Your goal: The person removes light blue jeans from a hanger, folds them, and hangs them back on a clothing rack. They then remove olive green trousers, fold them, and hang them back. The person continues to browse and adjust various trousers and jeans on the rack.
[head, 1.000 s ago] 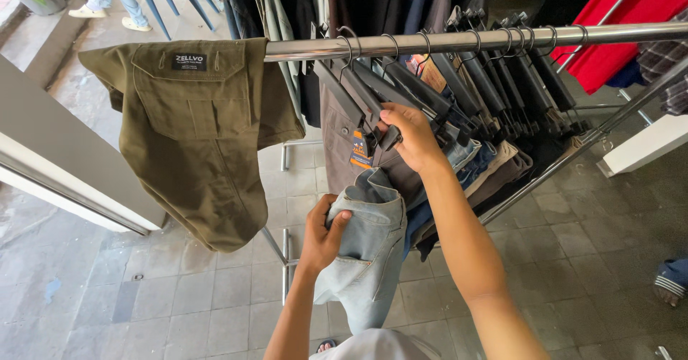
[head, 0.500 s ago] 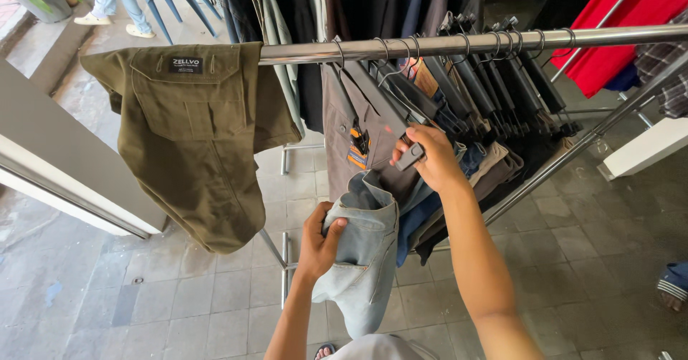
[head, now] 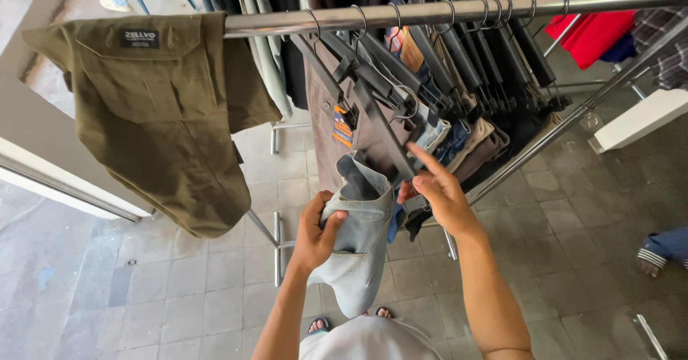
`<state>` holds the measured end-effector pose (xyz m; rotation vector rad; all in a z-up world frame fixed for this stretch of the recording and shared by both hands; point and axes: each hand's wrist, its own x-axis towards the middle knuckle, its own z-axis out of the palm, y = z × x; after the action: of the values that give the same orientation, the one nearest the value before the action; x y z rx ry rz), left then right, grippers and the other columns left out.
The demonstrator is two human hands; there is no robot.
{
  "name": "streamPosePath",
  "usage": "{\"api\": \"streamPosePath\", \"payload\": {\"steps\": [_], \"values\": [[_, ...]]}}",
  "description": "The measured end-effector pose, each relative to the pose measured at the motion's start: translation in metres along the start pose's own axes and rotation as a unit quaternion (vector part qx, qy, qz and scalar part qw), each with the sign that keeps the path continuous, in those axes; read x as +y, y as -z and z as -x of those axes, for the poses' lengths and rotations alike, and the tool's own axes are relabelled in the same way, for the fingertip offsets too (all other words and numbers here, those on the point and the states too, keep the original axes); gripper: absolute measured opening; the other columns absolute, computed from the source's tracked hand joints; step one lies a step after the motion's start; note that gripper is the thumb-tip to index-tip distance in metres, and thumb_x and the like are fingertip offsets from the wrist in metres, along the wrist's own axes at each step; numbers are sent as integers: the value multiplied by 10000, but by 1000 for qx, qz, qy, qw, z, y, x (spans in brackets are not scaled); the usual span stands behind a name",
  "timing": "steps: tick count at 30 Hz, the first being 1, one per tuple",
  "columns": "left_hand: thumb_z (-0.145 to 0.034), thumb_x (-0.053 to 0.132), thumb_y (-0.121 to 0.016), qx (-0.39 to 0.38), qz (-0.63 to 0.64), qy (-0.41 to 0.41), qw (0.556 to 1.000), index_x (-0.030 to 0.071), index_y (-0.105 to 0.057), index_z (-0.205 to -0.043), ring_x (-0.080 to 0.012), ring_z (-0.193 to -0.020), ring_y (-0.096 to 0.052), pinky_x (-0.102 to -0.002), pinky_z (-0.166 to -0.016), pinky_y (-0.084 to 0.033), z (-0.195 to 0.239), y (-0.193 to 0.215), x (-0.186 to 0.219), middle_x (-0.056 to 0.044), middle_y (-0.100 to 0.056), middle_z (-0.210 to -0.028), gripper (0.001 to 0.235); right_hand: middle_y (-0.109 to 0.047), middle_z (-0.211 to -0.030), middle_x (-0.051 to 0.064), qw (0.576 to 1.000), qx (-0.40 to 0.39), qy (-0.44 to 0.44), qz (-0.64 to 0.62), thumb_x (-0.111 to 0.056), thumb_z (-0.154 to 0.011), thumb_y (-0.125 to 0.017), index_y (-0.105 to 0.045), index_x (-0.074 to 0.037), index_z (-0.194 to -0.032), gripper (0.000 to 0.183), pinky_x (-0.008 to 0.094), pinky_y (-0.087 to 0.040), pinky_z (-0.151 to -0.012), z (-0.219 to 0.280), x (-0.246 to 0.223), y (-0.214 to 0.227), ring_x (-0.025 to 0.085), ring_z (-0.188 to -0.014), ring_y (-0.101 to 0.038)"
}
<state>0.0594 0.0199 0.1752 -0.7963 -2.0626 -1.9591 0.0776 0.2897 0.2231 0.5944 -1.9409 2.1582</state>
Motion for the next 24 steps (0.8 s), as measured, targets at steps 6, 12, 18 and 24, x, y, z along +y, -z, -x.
{"api": "streamPosePath", "payload": {"steps": [6,12,18,24], "values": [[-984,224,-619,1,0,6,1000,47,-638,-1020,-167,-698,-522,-372,-672,-484,27,3,3,-122,-644,-791,181,-650,-881,221,989,-102,-74,-80,-358,-1044,-513,-550,122,-1326,558,429,-638,-714,37,18,10,314,-746,-769],[-965,169,-625,40,-24,1,999,44,-657,-1016,-188,-626,-561,-329,-647,-492,54,-2,14,-82,-665,-799,138,-710,-902,200,965,-211,-93,-127,-6,-891,-734,-594,123,-1188,353,428,-658,-737,29,2,-37,317,-803,-785],[-941,284,-694,79,-81,25,993,63,-675,-1027,-248,-591,-590,-349,-591,-479,84,12,13,-107,-644,-750,238,-620,-960,132,972,-121,127,155,-391,-861,-794,-766,-25,-1066,420,376,-516,-780,12,16,-75,257,-847,-597],[-791,206,-855,125,-88,26,988,60,-682,-957,-318,-562,-611,-400,-568,-492,93,27,32,-146,-652,-706,281,-620,-1051,195,980,-136,144,35,-342,-958,-695,-689,23,-995,366,426,-512,-923,0,42,-110,304,-1000,-640]]}}
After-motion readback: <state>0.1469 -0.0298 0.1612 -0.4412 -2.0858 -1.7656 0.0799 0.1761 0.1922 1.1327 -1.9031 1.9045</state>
